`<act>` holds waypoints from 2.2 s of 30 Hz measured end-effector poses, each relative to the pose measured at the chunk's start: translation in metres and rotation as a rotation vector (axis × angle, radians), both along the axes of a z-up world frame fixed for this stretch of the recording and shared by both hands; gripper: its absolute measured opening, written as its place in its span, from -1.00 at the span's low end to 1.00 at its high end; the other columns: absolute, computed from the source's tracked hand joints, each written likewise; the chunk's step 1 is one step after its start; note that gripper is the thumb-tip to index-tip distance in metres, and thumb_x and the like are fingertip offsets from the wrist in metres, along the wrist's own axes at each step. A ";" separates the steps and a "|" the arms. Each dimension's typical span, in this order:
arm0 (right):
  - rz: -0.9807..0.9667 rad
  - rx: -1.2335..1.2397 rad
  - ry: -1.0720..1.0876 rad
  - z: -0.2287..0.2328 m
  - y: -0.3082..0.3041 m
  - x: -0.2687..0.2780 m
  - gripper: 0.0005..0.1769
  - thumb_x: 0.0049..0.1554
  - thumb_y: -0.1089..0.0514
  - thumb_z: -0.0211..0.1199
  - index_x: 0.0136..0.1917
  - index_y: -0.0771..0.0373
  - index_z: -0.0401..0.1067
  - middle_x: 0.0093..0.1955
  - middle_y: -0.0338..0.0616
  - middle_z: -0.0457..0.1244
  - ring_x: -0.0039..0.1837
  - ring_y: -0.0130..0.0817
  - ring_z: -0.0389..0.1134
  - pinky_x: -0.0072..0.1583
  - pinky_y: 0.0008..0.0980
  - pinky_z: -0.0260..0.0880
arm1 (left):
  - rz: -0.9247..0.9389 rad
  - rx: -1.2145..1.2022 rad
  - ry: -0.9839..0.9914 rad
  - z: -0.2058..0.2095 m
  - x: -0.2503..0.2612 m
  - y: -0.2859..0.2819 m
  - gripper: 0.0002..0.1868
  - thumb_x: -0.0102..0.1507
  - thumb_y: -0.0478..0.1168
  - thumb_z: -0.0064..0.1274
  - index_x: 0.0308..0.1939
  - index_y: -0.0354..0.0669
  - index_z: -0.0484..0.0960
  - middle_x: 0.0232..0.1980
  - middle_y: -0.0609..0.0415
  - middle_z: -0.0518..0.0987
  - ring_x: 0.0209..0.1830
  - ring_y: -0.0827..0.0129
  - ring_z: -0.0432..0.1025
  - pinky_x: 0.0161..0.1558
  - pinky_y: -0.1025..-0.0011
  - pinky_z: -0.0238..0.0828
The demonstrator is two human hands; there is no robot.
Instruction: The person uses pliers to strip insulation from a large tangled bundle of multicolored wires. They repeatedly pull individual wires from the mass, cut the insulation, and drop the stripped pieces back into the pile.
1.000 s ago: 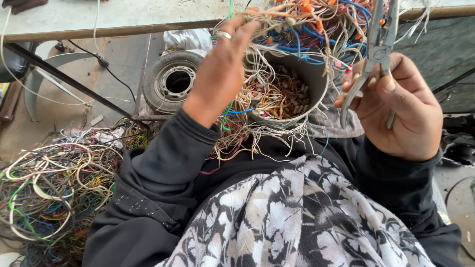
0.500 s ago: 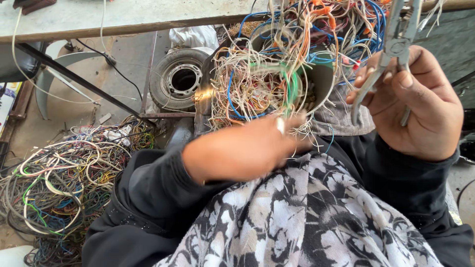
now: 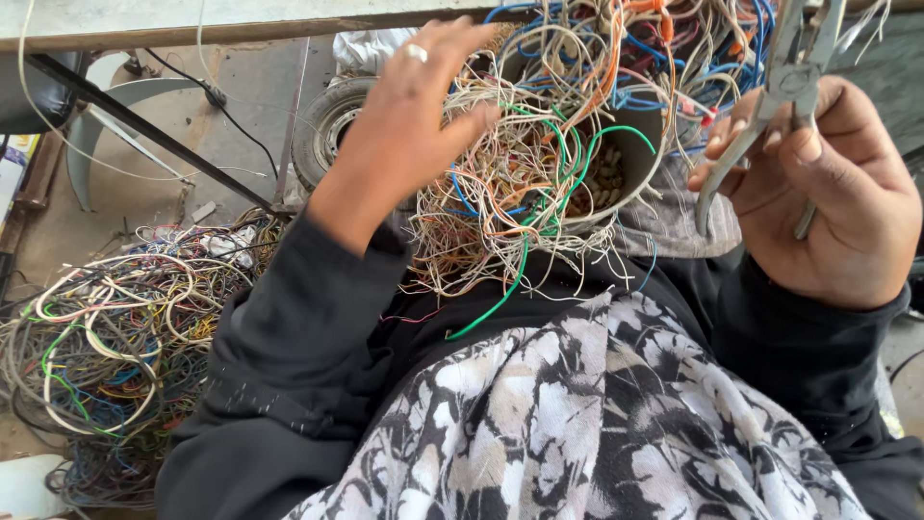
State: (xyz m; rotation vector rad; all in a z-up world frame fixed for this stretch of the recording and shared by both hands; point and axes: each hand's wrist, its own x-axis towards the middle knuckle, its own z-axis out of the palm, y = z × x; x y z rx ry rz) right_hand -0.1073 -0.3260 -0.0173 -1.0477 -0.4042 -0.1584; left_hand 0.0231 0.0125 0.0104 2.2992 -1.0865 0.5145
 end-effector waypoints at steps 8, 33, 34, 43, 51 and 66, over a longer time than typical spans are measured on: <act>-0.001 -0.009 -0.003 -0.001 -0.003 0.001 -0.88 0.54 0.27 0.03 0.14 0.38 0.28 0.10 0.10 0.24 0.16 -0.14 0.34 0.22 -0.11 0.42 | 0.272 0.253 0.275 -0.023 0.016 -0.004 -0.35 0.13 0.21 0.33 0.06 -0.20 0.60 -0.15 -0.17 0.66 -0.13 0.01 0.56 -0.07 0.10 0.47; 0.077 -0.006 0.086 0.007 0.025 0.009 -0.90 0.41 0.22 0.15 0.12 0.30 0.32 0.12 -0.01 0.32 0.14 -0.30 0.37 0.25 -0.20 0.40 | 0.024 -0.230 0.114 -0.016 0.024 -0.062 -0.84 0.34 -0.29 0.05 -0.03 -0.23 0.63 -0.18 -0.13 0.61 -0.15 -0.04 0.51 -0.14 0.07 0.42; 0.081 -0.001 0.091 0.009 0.027 0.010 -0.90 0.41 0.23 0.15 0.13 0.30 0.32 0.14 -0.03 0.31 0.16 -0.31 0.36 0.24 -0.20 0.40 | -0.017 -0.189 0.125 -0.021 0.026 -0.067 -0.84 0.31 -0.26 0.09 -0.06 -0.19 0.65 -0.16 -0.13 0.62 -0.17 -0.02 0.53 -0.13 0.10 0.45; 0.114 -0.020 0.113 0.005 0.033 0.011 -0.82 0.38 0.21 0.17 0.21 0.31 0.33 0.16 -0.11 0.31 0.19 -0.35 0.35 0.25 -0.23 0.38 | -0.087 -0.020 0.040 -0.053 0.028 -0.076 -0.83 0.23 -0.20 0.15 -0.12 -0.09 0.74 -0.20 -0.03 0.57 -0.21 0.02 0.51 -0.21 0.13 0.44; 0.141 -0.017 0.131 0.000 0.036 0.016 -0.74 0.37 0.20 0.21 0.27 0.34 0.33 0.15 -0.13 0.29 0.18 -0.38 0.33 0.23 -0.28 0.35 | -0.085 0.055 0.058 -0.049 0.028 -0.079 -0.83 0.20 -0.10 0.18 -0.23 -0.08 0.72 -0.20 0.04 0.57 -0.18 0.07 0.53 -0.19 0.15 0.46; 0.106 -0.025 0.126 0.000 0.033 0.015 -0.79 0.39 0.24 0.17 0.26 0.35 0.34 0.14 -0.12 0.30 0.16 -0.33 0.34 0.20 -0.19 0.40 | -0.175 0.099 0.151 -0.064 0.037 -0.074 -0.80 0.32 -0.12 0.13 -0.10 -0.14 0.67 -0.11 -0.09 0.56 -0.04 0.01 0.47 -0.04 0.13 0.42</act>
